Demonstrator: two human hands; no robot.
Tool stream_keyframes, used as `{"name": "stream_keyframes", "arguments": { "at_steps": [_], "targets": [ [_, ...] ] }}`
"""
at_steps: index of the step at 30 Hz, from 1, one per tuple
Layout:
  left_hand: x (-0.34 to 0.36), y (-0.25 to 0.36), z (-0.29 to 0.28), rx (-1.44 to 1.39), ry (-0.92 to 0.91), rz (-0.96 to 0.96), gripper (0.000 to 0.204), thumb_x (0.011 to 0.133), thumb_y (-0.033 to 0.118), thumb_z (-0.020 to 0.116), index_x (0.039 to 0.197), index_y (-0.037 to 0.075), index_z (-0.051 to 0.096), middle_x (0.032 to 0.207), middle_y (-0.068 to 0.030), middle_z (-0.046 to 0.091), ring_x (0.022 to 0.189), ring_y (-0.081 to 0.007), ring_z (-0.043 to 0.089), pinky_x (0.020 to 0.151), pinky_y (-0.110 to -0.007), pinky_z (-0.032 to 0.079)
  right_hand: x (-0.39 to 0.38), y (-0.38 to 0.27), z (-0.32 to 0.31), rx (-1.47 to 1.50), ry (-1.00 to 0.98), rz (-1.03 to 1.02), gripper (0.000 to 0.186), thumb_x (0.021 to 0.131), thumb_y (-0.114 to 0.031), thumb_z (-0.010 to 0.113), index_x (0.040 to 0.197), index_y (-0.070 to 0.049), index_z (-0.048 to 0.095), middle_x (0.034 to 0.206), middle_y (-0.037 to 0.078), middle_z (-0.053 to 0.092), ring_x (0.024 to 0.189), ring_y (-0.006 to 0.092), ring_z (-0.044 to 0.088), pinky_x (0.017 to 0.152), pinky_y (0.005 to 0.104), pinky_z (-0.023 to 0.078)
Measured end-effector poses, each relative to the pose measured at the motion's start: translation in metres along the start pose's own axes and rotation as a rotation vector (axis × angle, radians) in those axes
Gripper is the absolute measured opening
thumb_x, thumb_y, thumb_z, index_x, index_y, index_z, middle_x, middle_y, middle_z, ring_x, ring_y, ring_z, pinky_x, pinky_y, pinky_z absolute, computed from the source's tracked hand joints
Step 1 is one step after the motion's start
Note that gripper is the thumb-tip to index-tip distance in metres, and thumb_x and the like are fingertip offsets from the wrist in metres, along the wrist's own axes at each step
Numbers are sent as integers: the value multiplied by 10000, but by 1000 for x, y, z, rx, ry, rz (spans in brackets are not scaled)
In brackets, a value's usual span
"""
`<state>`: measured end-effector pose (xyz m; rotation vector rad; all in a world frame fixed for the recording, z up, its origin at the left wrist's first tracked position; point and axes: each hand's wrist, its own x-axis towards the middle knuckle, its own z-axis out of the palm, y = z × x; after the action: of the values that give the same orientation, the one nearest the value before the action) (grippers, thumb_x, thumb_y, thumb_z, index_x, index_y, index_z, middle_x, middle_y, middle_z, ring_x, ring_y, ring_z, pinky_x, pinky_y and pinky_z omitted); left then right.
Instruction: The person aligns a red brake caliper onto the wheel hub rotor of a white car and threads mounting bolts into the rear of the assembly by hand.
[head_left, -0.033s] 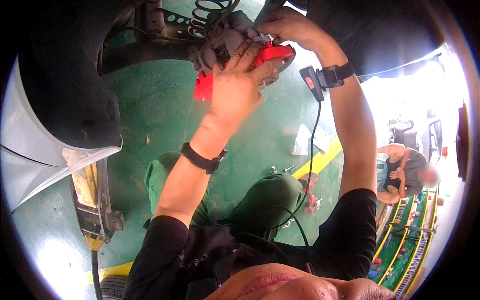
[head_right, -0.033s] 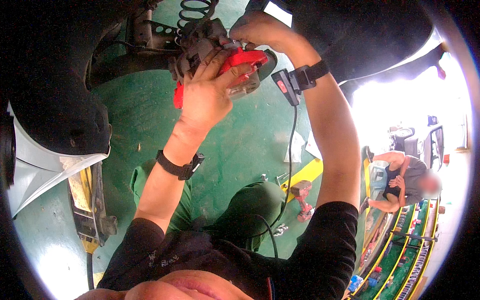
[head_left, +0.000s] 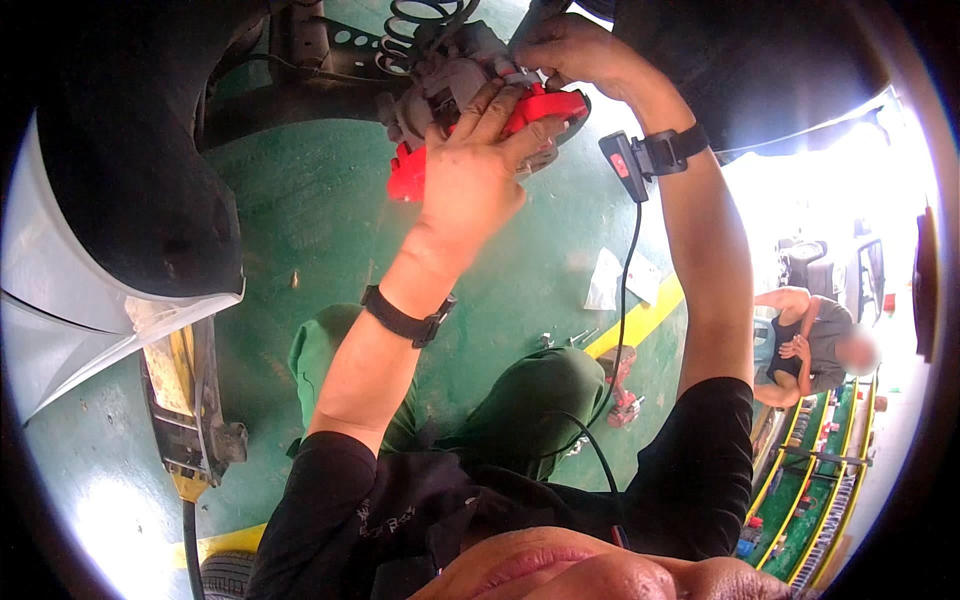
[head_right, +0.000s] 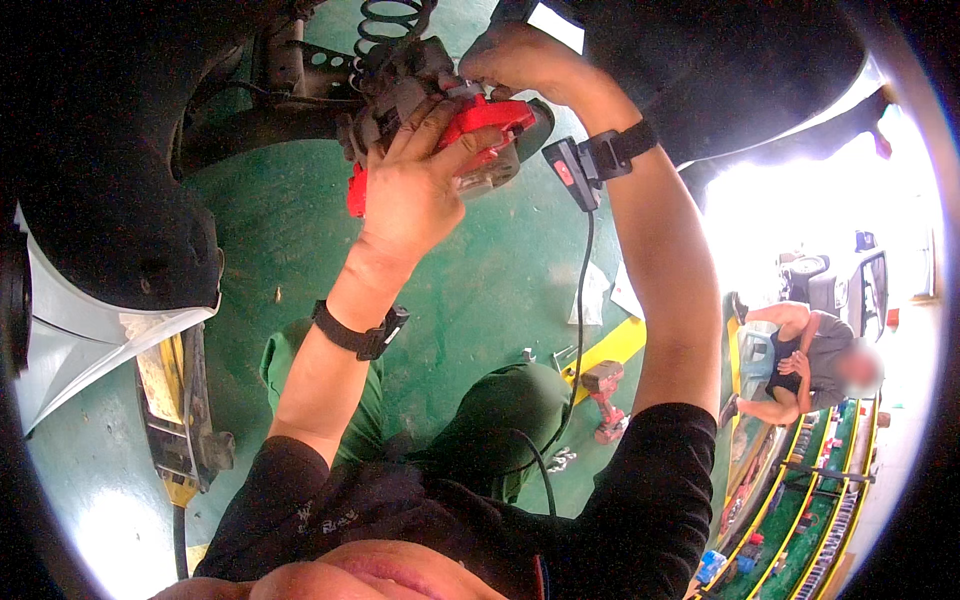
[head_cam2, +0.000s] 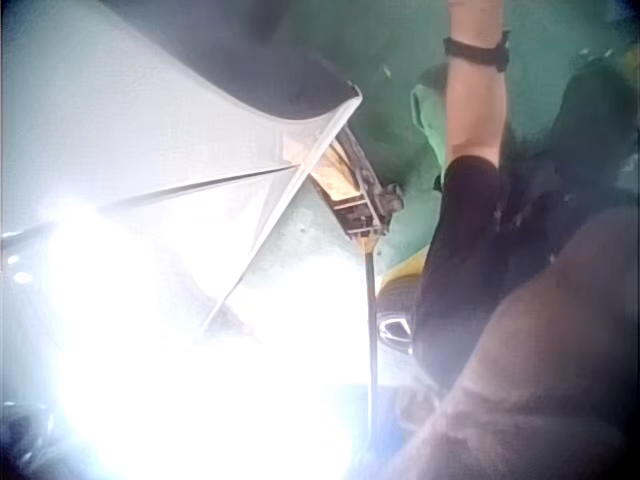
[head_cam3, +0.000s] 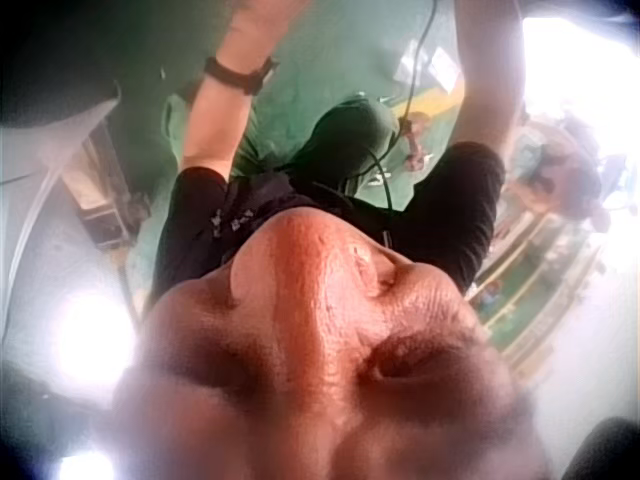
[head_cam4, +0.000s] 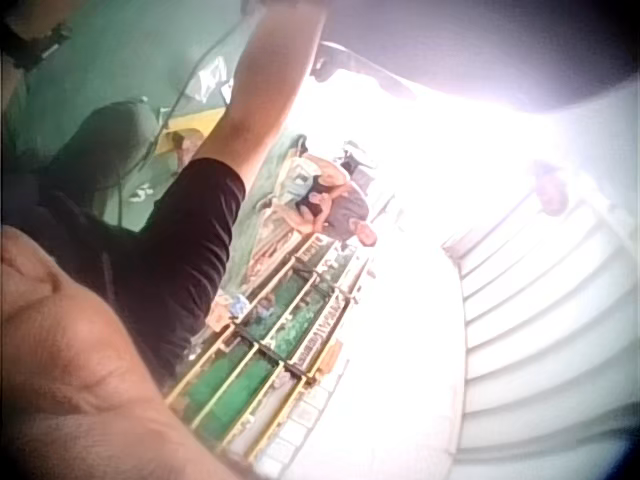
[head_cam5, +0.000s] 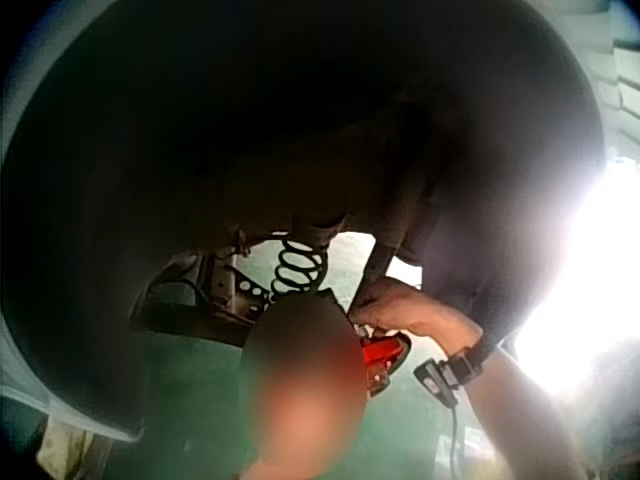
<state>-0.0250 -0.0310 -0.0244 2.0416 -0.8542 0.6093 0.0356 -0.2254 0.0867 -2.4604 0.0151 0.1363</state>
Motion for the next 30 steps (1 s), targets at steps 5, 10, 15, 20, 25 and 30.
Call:
{"name": "stream_keyframes", "arguments": {
  "at_steps": [5, 10, 15, 20, 25, 30],
  "targets": [
    [-1, -2, 0, 7, 9, 9, 563, 785, 91, 706, 1247, 414, 706, 1393, -1, 611, 1359, -241, 529, 994, -604, 427, 3, -19, -3, -378, -120, 3, 141, 895, -76, 708, 1027, -84, 757, 863, 44, 614, 770, 128, 598, 634, 298, 525],
    [-1, -2, 3, 12, 4, 29, 511, 800, 180, 748, 1257, 402, 692, 1407, -2, 596, 1376, -215, 512, 927, -640, 434, 18, -3, -11, -530, -67, -63, 435, 810, -454, 715, 674, -41, 700, 630, 61, 663, 578, 155, 605, 592, 320, 511],
    [0, 0, -1, 21, -17, 0, 573, 778, 87, 712, 1250, 410, 700, 1414, 6, 596, 1382, -226, 506, 982, -609, 429, 15, -5, -2, -412, 37, -32, 448, 786, -458, 728, 669, -27, 699, 609, 71, 653, 518, 159, 578, 540, 330, 488],
    [-2, -2, 2, 20, 3, 26, 517, 798, 186, 752, 1258, 415, 691, 1411, -5, 598, 1372, -213, 518, 916, -603, 433, 11, 3, -1, -207, 41, 42, 379, 785, -403, 765, 665, -53, 684, 583, 20, 591, 513, 106, 500, 476, 281, 391],
    [-2, -2, 2, 37, 5, 26, 530, 786, 181, 758, 1254, 420, 694, 1417, -7, 599, 1372, -214, 521, 903, -587, 433, 4, -13, -5, -159, -29, 207, 308, 855, -368, 788, 834, -65, 736, 732, 10, 617, 666, 96, 551, 551, 248, 417],
    [-2, 1, -1, 17, 0, 4, 614, 768, 26, 680, 1245, 410, 712, 1404, 8, 607, 1351, -241, 533, 988, -548, 442, 1, -19, -1, -336, -23, 151, 367, 841, -412, 800, 833, -52, 731, 718, 14, 614, 691, 95, 581, 562, 241, 433]
  ]
}}
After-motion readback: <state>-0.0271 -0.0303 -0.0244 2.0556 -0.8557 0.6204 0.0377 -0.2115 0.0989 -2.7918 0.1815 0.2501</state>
